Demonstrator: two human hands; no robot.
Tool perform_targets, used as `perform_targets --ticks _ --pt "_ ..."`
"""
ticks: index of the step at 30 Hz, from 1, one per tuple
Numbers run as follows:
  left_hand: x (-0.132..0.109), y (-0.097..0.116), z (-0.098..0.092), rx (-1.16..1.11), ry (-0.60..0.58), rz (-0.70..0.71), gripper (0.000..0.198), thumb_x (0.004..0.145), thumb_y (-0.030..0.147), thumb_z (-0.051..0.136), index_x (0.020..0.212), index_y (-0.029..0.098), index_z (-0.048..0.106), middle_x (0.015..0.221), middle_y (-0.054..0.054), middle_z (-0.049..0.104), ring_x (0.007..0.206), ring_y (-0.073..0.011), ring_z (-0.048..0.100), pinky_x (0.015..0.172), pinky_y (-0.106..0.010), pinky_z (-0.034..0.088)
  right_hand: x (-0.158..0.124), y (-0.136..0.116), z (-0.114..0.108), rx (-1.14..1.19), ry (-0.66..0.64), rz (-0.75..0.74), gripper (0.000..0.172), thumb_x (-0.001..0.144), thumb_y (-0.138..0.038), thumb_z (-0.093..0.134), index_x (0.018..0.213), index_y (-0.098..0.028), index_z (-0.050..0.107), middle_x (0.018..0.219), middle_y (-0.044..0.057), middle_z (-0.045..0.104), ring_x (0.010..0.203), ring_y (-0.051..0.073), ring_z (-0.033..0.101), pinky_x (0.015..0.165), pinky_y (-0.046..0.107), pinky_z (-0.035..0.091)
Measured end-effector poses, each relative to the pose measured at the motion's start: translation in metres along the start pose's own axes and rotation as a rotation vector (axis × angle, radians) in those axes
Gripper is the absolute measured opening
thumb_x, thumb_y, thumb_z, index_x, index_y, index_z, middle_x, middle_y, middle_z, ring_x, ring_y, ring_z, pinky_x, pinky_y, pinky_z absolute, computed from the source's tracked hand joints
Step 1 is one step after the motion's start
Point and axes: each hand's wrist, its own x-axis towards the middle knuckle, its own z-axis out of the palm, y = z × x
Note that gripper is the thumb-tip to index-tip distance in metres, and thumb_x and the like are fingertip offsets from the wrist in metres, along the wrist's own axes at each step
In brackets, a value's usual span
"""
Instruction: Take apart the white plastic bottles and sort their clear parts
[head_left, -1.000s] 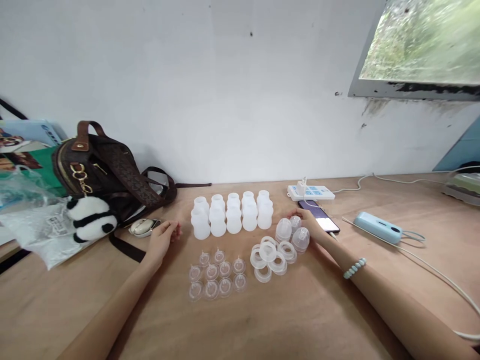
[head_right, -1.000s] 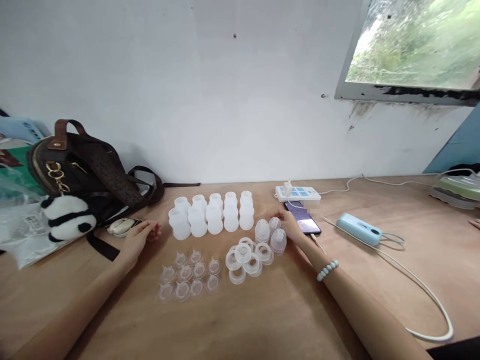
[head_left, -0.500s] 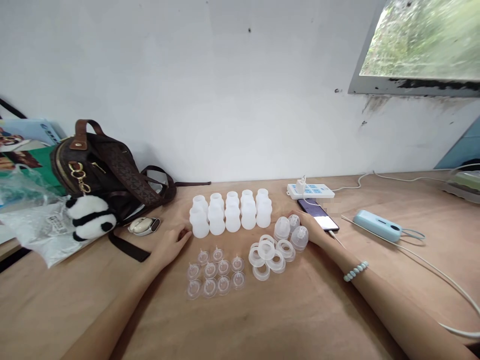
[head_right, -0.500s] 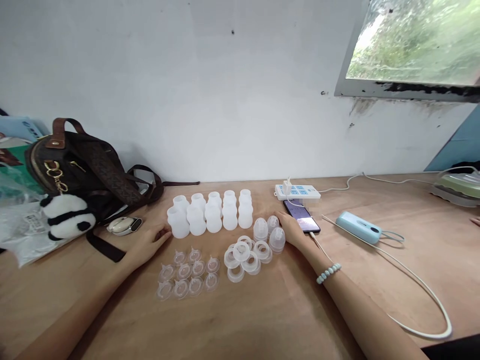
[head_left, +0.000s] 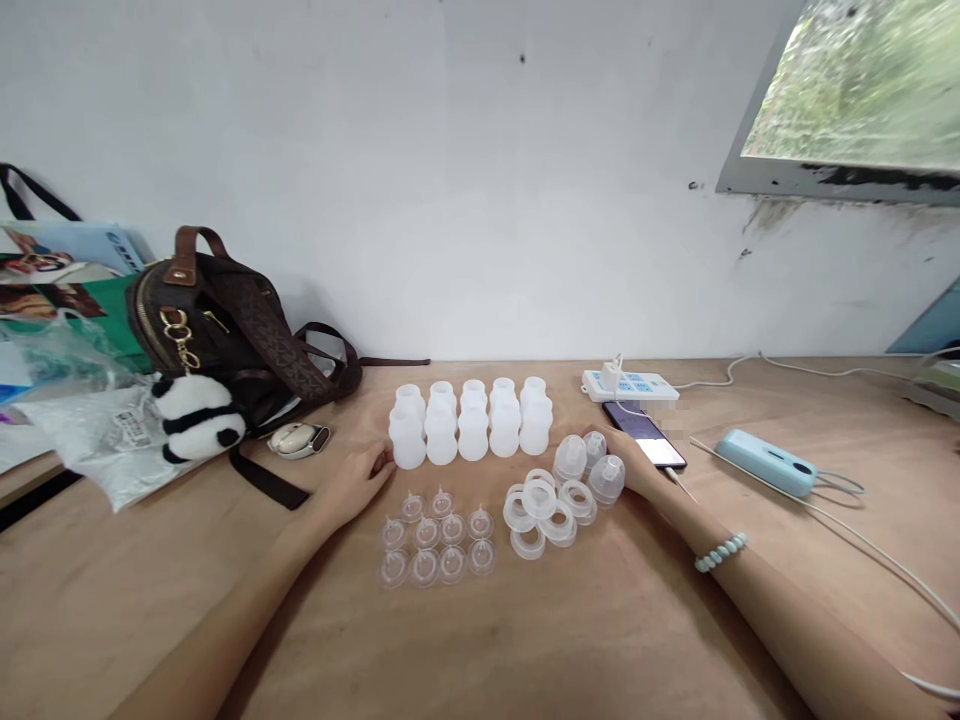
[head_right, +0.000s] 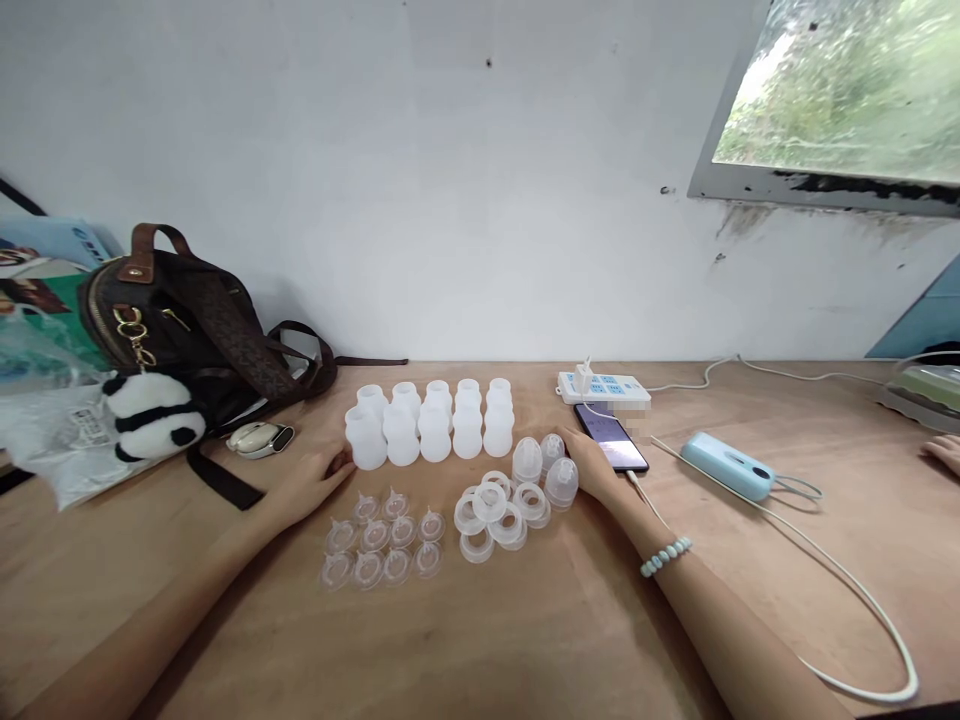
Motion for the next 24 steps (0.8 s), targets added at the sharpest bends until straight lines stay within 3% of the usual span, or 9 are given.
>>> perform_targets --ticks 17,24 --pt "-0.001 0.004 -0.002 -0.005 -0.011 -0.01 0.016 0.083 0.035 0.042 0.074 0.022 0.045 0.067 -0.001 0.053 0.063 -0.0214 0.05 0.061 -0.032 0.036 -0.003 -0.007 -0.004 0.067 0.026 -0.01 0.008 0.073 -0.014 0.053 0.078 -0.02 0.055 0.085 0.006 0.068 0.073 0.019 0.061 0.067 0.028 0.047" --pt "-0.004 0.006 -0.011 -0.022 -0.102 -0.013 0.018 0.082 0.035 0.042 0.073 0.022 0.049 0.069 -0.002 0.057 0.065 -0.0218 0.052 0.062 -0.032 0.037 -0.001 -0.013 -0.007 0.077 0.181 0.008 0.018 0.076 -0.01 0.047 0.083 -0.019 0.061 0.083 0.006 0.069 0.075 0.02 0.063 0.07 0.029 0.049"
